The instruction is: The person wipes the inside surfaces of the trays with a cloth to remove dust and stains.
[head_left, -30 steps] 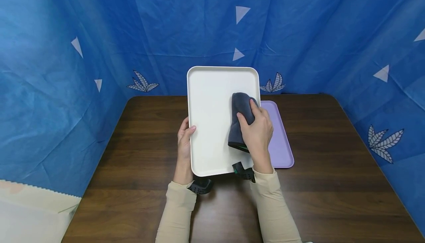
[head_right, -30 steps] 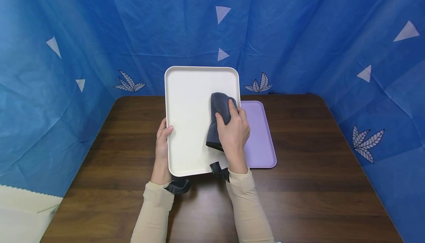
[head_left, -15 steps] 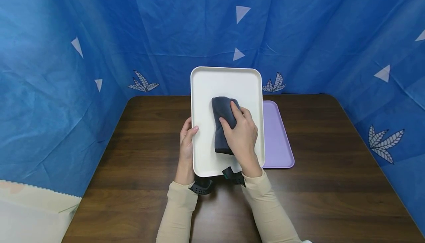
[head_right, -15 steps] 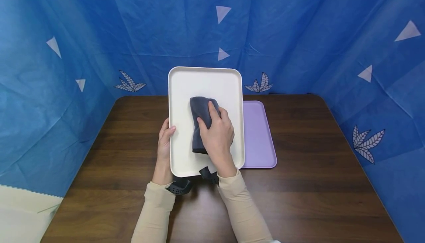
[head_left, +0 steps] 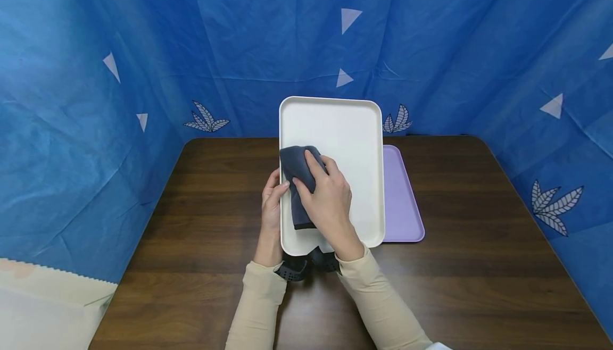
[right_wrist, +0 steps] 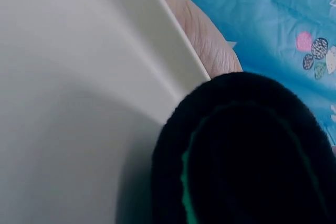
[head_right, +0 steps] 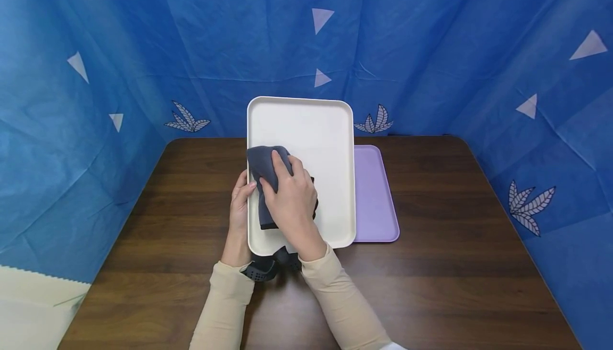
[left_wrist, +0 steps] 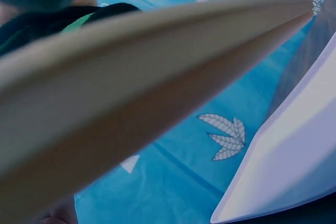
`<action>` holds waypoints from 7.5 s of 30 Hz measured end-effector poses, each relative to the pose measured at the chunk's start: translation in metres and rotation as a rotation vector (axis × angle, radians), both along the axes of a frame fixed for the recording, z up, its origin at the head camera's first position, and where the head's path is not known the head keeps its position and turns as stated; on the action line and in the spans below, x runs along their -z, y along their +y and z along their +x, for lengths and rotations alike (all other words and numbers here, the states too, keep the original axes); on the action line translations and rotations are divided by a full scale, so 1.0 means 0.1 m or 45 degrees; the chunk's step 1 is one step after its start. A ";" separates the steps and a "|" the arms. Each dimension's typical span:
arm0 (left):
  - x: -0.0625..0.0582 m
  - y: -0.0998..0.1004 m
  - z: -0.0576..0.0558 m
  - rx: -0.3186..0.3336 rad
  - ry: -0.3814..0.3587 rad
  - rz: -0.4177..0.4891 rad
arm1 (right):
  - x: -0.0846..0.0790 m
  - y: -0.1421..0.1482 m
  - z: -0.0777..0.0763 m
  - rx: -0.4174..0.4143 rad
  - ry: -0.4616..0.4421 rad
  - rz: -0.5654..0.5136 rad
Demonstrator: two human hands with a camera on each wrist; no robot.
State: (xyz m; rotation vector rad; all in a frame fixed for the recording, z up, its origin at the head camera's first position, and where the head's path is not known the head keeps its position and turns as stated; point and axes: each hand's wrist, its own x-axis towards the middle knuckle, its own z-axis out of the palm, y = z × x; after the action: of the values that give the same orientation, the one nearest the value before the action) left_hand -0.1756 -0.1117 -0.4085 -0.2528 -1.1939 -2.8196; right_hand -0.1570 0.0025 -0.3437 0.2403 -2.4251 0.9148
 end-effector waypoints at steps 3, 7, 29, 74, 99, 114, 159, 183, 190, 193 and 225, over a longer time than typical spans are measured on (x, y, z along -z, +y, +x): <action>0.00 0.00 0.00 0.014 0.005 0.014 | 0.01 -0.02 0.00 -0.009 0.020 0.021; 0.01 0.01 0.00 -0.002 0.003 0.008 | 0.01 -0.02 0.00 -0.011 0.024 0.022; 0.03 0.00 0.00 -0.067 -0.035 -0.080 | 0.09 0.33 -0.01 0.126 -0.069 -0.101; 0.01 0.00 0.02 -0.058 0.004 -0.043 | 0.13 0.41 0.05 0.247 -0.122 -0.154; 0.01 0.04 0.01 0.030 0.006 0.054 | 0.08 0.02 0.19 0.023 -0.008 0.085; 0.00 0.01 0.02 -0.044 -0.032 0.001 | 0.12 0.25 0.17 0.078 -0.083 -0.014; 0.00 -0.04 0.02 -0.052 0.003 0.074 | 0.27 0.58 0.13 0.214 -0.172 -0.344; -0.02 0.01 0.02 -0.020 -0.006 0.123 | 0.15 -0.01 0.22 -0.016 -0.096 -0.090; 0.00 0.01 0.02 -0.025 0.028 0.122 | 0.16 -0.06 0.23 -0.030 -0.050 -0.032; 0.01 0.01 0.01 -0.038 -0.005 0.113 | 0.16 -0.04 0.23 -0.023 -0.051 -0.040; 0.01 -0.05 0.01 -0.054 -0.049 0.127 | 0.31 0.77 0.23 0.246 -0.292 -0.186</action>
State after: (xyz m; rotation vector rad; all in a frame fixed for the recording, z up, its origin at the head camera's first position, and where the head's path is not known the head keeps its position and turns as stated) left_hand -0.1746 -0.1166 -0.4099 -0.1653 -1.0489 -2.8487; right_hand -0.1343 0.0797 -0.3746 -0.1589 -2.5171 1.0741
